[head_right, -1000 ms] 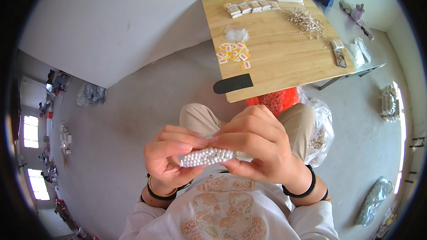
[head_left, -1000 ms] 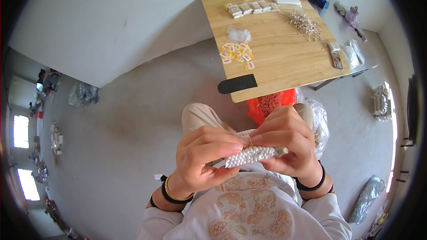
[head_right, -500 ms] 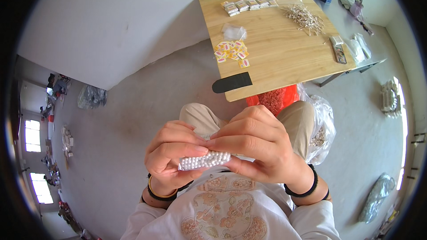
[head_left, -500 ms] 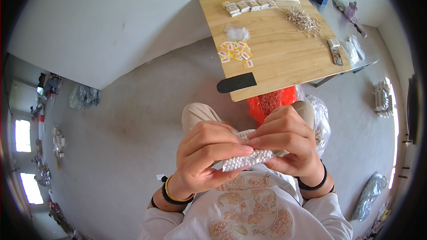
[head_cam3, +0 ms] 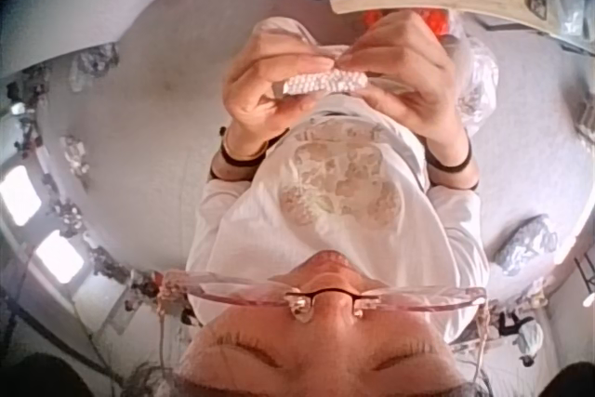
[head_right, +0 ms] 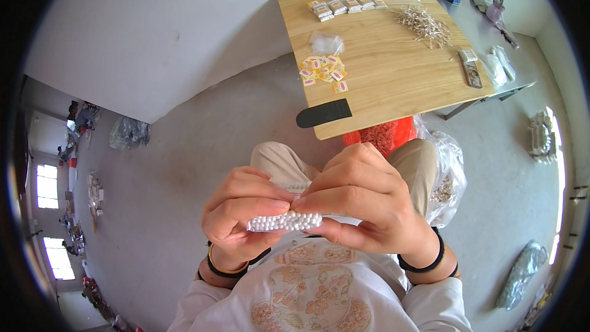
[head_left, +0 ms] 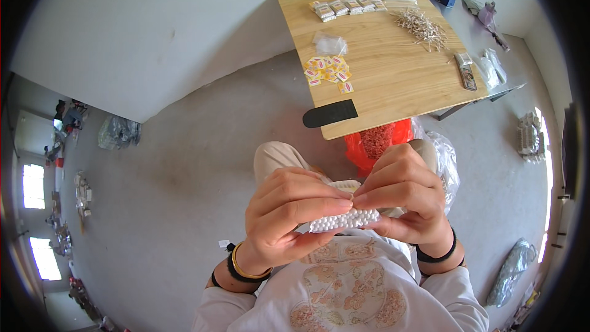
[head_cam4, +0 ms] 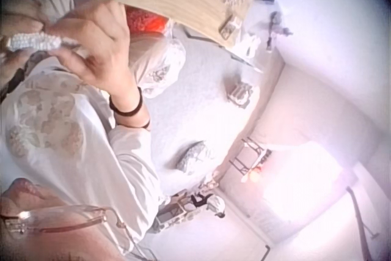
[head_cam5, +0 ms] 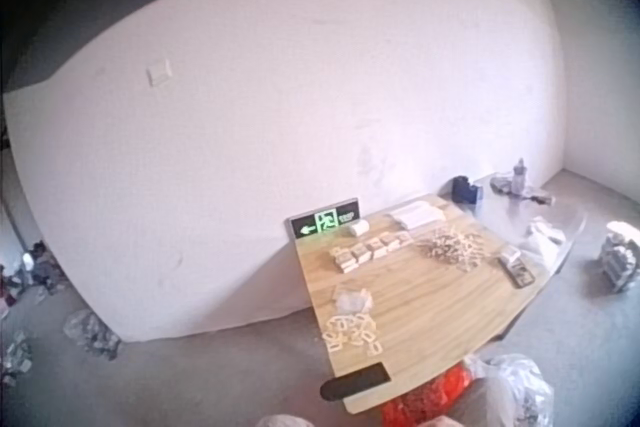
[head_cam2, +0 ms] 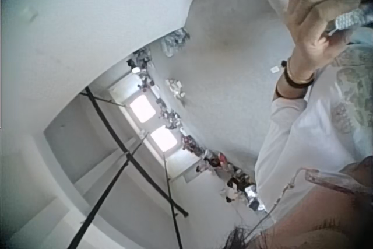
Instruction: Manually packaging cotton swabs into individual plastic bags and applying labels.
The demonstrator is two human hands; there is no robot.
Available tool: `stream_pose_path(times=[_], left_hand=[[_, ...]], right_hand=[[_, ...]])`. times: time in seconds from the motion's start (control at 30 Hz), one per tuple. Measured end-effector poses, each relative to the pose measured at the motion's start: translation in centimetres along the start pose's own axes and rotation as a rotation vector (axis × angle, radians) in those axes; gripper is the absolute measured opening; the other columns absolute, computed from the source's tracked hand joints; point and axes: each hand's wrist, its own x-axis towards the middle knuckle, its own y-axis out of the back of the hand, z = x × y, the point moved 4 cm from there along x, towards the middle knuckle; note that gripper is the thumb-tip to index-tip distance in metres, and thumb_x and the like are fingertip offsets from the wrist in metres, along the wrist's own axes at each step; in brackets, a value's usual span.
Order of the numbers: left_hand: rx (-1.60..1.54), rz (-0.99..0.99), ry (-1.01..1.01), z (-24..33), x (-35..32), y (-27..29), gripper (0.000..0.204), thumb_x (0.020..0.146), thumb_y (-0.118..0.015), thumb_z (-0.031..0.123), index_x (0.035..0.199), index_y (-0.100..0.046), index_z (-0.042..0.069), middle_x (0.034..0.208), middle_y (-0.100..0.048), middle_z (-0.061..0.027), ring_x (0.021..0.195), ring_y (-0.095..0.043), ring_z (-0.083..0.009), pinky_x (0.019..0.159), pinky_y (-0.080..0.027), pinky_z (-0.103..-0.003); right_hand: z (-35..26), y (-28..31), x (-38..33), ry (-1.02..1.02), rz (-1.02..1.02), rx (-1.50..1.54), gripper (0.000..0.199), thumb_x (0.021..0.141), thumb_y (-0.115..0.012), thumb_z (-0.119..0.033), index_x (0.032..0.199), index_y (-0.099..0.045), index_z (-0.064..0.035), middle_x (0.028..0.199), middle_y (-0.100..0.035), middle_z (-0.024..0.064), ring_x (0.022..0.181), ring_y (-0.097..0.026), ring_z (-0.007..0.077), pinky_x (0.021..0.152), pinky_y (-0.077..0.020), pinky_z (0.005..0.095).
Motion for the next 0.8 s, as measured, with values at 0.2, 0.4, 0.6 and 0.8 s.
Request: stream_pose_path(times=[0.2, 0.4, 0.6, 0.8], left_hand=[[0.045, 0.015, -0.005, 0.3, -0.3, -0.1, 0.034, 0.071, -0.084, 0.007, 0.103, -0.071, 0.007, 0.098, -0.075, -0.006, 0.084, -0.069, -0.0205, 0.077, -0.055, -0.035], [0.031, 0.072, -0.023, 0.2, -0.8, -0.2, 0.042, 0.072, -0.086, 0.008, 0.108, -0.065, 0.007, 0.095, -0.076, -0.0054, 0.085, -0.072, -0.0196, 0.08, -0.055, -0.035], [0.05, 0.061, -0.048, -0.1, -1.0, 0.0, 0.046, 0.07, -0.087, 0.009, 0.11, -0.063, 0.008, 0.098, -0.076, -0.0051, 0.087, -0.072, -0.0201, 0.082, -0.054, -0.037], [0.186, -0.012, -0.048, 0.2, -1.1, 0.1, 0.042, 0.08, -0.085, 0.017, 0.11, -0.057, 0.011, 0.096, -0.076, -0.0052, 0.089, -0.07, -0.0197, 0.087, -0.049, -0.04]], right_hand=[[0.2, 0.1, -0.1, -0.006, 0.003, -0.006, 0.028, 0.074, -0.084, -0.019, 0.099, -0.076, -0.0084, 0.093, -0.069, 0.0016, 0.085, -0.06, 0.021, 0.076, -0.0467, 0.035], [0.1, 0.2, -0.1, -0.028, 0.002, -0.002, 0.028, 0.075, -0.084, -0.021, 0.099, -0.076, -0.0085, 0.094, -0.069, 0.0017, 0.085, -0.06, 0.0213, 0.077, -0.0463, 0.0351], [-0.2, -0.2, 0.2, 0.006, -0.015, 0.026, 0.03, 0.075, -0.083, -0.019, 0.103, -0.075, -0.0088, 0.096, -0.068, 0.0014, 0.085, -0.059, 0.0213, 0.077, -0.0459, 0.0344], [-0.2, -0.3, -0.1, 0.039, -0.006, -0.025, 0.028, 0.077, -0.08, -0.018, 0.103, -0.075, -0.0093, 0.095, -0.067, 0.0009, 0.084, -0.059, 0.0213, 0.075, -0.0459, 0.0341]])
